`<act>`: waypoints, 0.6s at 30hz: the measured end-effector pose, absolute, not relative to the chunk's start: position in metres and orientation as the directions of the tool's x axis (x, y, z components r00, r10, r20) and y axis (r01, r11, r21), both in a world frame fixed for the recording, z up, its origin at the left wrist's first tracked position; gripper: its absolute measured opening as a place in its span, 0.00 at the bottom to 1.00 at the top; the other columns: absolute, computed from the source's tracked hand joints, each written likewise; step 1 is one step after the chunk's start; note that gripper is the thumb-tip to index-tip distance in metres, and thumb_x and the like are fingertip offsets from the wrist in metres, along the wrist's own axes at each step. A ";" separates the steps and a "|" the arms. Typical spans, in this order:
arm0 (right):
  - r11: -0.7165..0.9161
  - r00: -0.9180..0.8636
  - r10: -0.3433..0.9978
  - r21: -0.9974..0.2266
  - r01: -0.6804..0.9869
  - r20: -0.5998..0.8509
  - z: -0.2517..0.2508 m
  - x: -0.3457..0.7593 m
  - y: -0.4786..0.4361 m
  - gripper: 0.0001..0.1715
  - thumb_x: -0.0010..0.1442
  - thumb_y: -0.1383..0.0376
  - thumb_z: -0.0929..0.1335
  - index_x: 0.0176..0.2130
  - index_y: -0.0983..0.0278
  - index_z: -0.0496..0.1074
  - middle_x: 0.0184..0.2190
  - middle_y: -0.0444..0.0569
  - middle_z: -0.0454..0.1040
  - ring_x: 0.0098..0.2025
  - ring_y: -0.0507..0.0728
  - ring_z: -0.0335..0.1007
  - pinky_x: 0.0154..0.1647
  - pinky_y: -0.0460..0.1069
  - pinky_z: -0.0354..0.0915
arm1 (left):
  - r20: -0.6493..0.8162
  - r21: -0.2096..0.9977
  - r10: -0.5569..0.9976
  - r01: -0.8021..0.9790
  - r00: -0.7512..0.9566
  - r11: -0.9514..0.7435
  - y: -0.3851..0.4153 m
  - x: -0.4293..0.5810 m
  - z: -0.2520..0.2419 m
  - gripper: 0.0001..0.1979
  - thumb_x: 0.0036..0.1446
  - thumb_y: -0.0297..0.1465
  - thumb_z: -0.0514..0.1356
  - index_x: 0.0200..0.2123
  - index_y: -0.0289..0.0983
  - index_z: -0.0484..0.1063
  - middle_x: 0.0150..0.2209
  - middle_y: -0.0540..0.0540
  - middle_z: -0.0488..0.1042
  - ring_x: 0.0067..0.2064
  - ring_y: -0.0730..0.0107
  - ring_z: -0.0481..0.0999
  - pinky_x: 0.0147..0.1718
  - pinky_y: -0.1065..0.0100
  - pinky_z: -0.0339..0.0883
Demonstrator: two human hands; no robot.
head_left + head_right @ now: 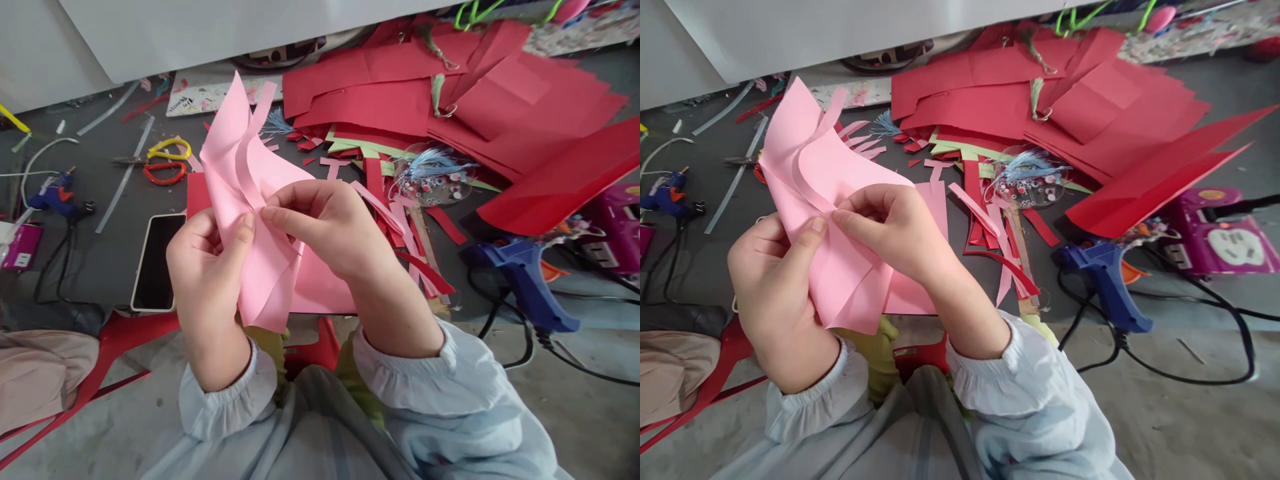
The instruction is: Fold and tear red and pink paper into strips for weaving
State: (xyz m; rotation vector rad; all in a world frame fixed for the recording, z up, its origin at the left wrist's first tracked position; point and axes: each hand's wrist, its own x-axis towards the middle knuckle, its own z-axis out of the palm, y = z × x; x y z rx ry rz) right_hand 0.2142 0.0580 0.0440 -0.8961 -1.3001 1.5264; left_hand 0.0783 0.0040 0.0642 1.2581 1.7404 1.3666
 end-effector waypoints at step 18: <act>-0.063 -0.316 0.949 -0.968 -0.244 0.018 0.040 0.215 0.058 0.18 0.51 0.53 0.77 0.28 0.65 0.76 0.24 0.43 0.71 0.25 0.48 0.62 0.25 0.46 0.61 | 0.065 0.965 0.951 0.263 -0.303 0.018 0.004 0.076 0.068 0.08 0.50 0.30 0.71 0.36 0.41 0.79 0.32 0.55 0.80 0.34 0.72 0.78 0.30 0.72 0.71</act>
